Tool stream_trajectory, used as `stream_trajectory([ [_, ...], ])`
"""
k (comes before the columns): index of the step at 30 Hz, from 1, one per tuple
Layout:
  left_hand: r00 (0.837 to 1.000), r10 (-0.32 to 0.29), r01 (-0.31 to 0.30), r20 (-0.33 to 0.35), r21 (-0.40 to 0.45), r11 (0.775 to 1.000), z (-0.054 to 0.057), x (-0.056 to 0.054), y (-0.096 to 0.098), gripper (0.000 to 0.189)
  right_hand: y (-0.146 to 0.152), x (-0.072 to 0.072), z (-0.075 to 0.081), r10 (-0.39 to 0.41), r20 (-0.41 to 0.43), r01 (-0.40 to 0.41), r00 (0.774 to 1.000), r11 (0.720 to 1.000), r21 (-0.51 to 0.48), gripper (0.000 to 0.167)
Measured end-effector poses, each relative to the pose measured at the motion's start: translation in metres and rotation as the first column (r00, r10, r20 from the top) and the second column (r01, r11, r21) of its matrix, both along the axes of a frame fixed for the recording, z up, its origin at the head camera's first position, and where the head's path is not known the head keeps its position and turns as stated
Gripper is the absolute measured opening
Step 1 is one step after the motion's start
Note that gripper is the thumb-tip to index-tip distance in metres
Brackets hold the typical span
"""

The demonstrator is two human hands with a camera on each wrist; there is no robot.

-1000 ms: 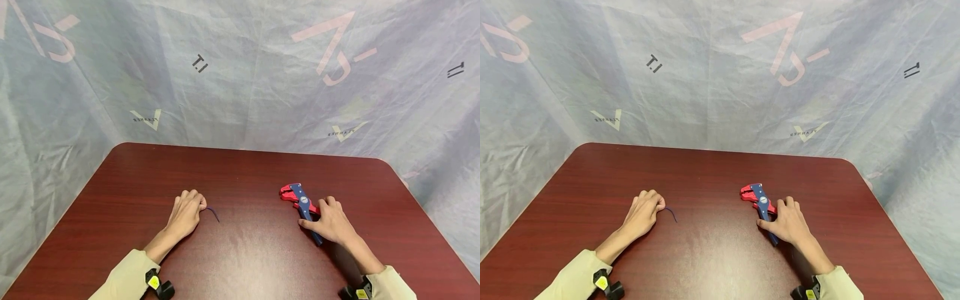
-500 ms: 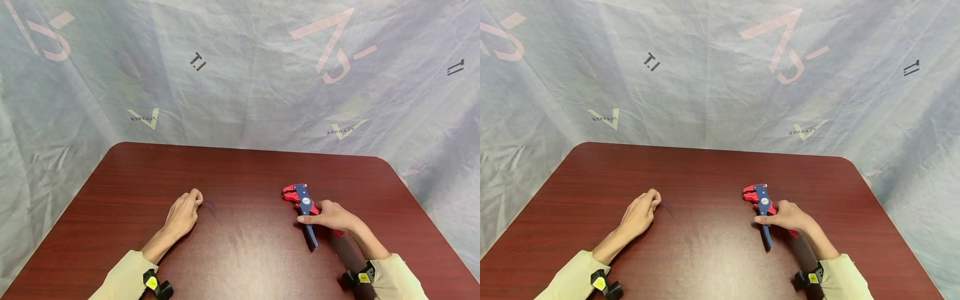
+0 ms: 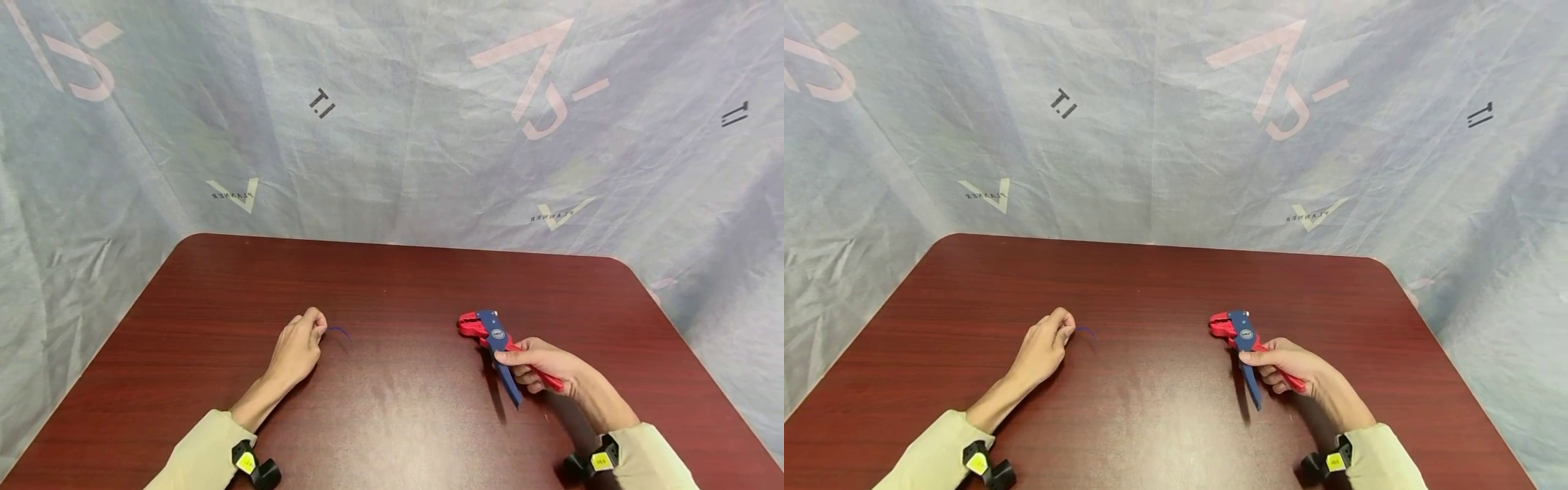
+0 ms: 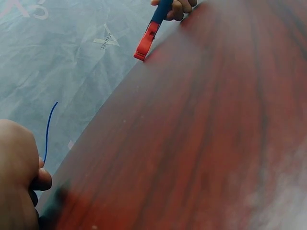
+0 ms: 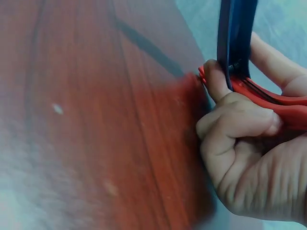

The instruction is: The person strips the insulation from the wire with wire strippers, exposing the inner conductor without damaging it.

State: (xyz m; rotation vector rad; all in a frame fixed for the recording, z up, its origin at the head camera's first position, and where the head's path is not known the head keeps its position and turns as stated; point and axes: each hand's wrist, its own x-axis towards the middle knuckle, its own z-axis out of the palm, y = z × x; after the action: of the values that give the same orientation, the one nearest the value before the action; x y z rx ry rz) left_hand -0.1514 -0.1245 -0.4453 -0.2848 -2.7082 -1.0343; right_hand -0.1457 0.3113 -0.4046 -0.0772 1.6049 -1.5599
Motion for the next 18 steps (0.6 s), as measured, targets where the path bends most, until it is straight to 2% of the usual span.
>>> stream_trajectory([
  [6,1.0,0.012,-0.012,-0.002,0.049,0.999,0.002,0.0,-0.001,0.013,-0.007,0.008,-0.003,-0.06,-0.017,0.059,0.998,0.997,-0.057,0.022],
  [10,0.999,0.009,-0.013,0.032,0.132,0.991,0.002,-0.001,-0.002,0.01,-0.013,0.014,-0.001,-0.113,-0.042,0.108,0.993,0.989,-0.097,0.018],
  [14,0.997,0.001,-0.018,0.082,0.217,0.976,0.001,-0.002,-0.003,0.007,-0.02,0.019,0.001,-0.106,-0.012,0.099,0.994,0.962,-0.253,0.019],
  [18,0.995,0.0,-0.024,0.1,0.238,0.971,0.001,-0.003,-0.002,0.012,-0.025,0.022,0.0,-0.062,0.019,0.065,0.998,0.926,-0.372,0.023],
])
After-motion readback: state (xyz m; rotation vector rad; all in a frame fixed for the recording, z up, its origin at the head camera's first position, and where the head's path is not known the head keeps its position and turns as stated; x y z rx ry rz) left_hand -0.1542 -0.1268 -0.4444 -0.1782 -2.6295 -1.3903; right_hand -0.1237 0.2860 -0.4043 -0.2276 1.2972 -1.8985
